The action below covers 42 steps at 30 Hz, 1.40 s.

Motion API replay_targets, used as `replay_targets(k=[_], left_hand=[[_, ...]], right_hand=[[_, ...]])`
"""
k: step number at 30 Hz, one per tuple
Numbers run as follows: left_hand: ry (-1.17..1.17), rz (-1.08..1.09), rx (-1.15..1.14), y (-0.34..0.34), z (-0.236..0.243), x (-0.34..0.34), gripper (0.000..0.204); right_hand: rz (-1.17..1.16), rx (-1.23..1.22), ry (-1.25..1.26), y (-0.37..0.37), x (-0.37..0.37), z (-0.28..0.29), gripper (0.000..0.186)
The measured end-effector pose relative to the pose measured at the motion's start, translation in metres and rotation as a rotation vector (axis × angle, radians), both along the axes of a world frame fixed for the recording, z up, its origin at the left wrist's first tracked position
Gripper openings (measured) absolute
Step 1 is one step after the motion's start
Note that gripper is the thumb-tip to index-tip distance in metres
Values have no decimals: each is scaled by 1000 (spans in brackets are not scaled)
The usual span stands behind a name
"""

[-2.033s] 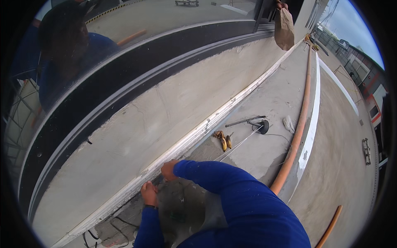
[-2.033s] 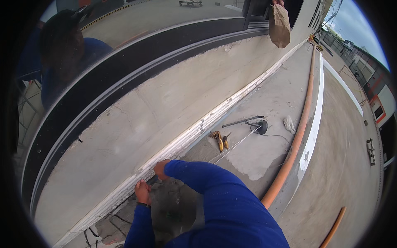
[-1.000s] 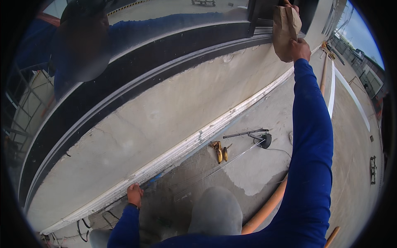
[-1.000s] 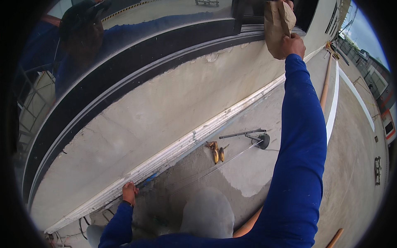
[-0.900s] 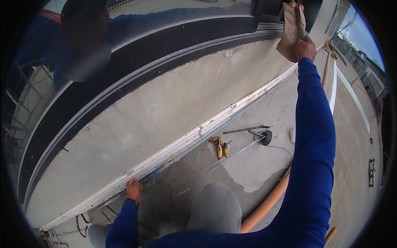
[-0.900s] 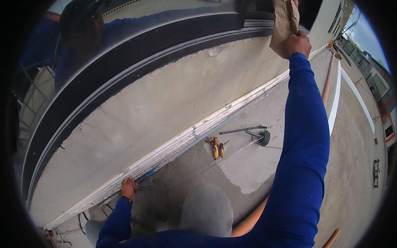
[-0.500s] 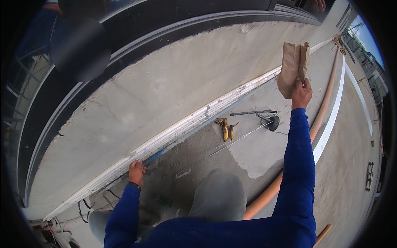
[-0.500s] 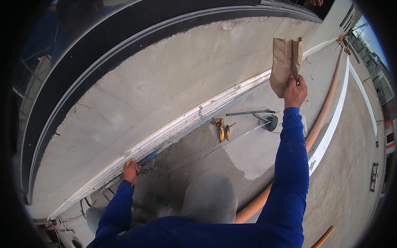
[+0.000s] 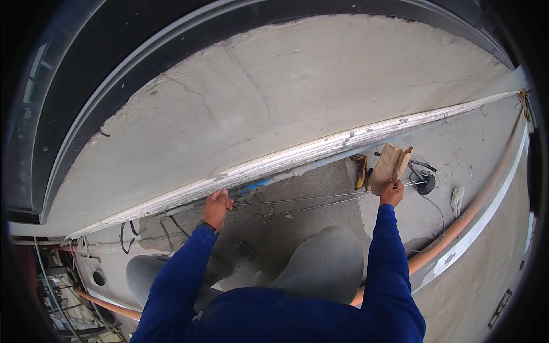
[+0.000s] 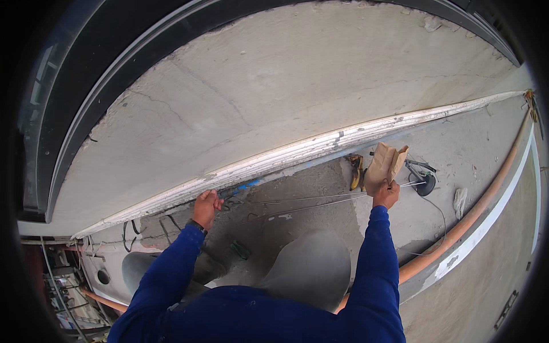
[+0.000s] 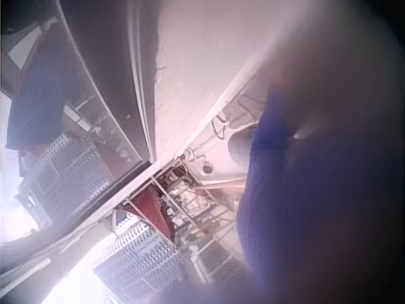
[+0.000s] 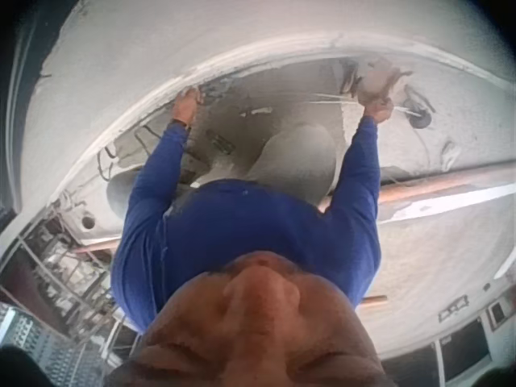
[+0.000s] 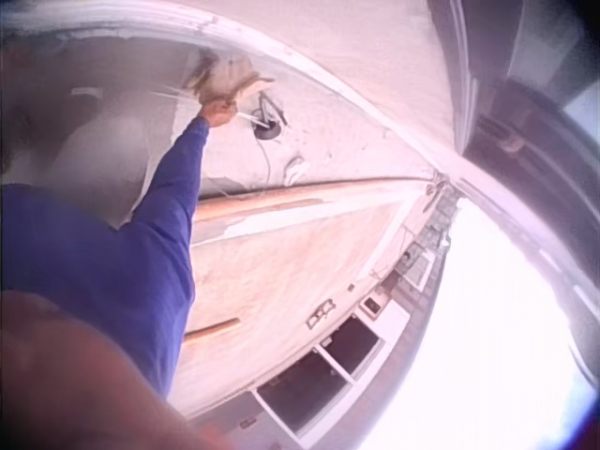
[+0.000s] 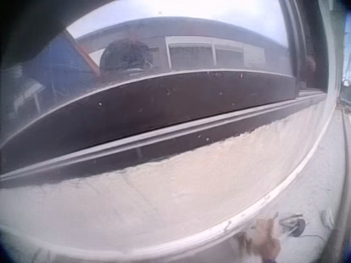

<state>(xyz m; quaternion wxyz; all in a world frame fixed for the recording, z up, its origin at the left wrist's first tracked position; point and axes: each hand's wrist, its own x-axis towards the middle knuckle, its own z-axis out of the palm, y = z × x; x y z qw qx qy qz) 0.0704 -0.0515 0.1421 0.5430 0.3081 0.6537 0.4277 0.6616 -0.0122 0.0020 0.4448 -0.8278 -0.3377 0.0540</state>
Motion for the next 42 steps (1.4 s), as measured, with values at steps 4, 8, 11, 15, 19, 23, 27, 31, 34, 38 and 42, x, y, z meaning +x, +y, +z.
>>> replay_targets(k=[4, 8, 11, 15, 19, 23, 27, 31, 34, 38, 42], left_hand=[[-44, -48, -7, -1, 2, -3, 38], [-64, -33, 9, -12, 4, -15, 39], [-48, -20, -24, -5, 7, -12, 39], [-114, -26, 39, -10, -7, -29, 37], [-182, -13, 79, -6, -10, -29, 34], [-283, 46, 142, -13, -20, -38, 33], [-365, 100, 145, -11, -23, -40, 32], [-402, 136, 144, -8, -19, -34, 32], [-471, 190, 167, -10, -19, -35, 33], [-555, 247, 189, -7, -32, -37, 35], [-641, 301, 194, -6, -37, -39, 35]], right_hand=[[-75, -193, -46, 2, 16, -29, 28], [-41, -347, -26, 4, 1, -20, 46], [-87, -354, -183, -5, 6, -7, 54], [-108, -288, -240, -4, -40, 36, 41], [454, -165, -158, 11, -101, 88, 23], [1207, -360, 69, 56, -232, 171, 23], [1739, -585, -47, 70, -356, 192, 34], [1800, -661, -473, 43, -425, 130, 48], [1642, -637, -609, 21, -455, 116, 58], [1612, -445, -687, 19, -460, 78, 55], [1545, -558, -639, 23, -466, 64, 51]])
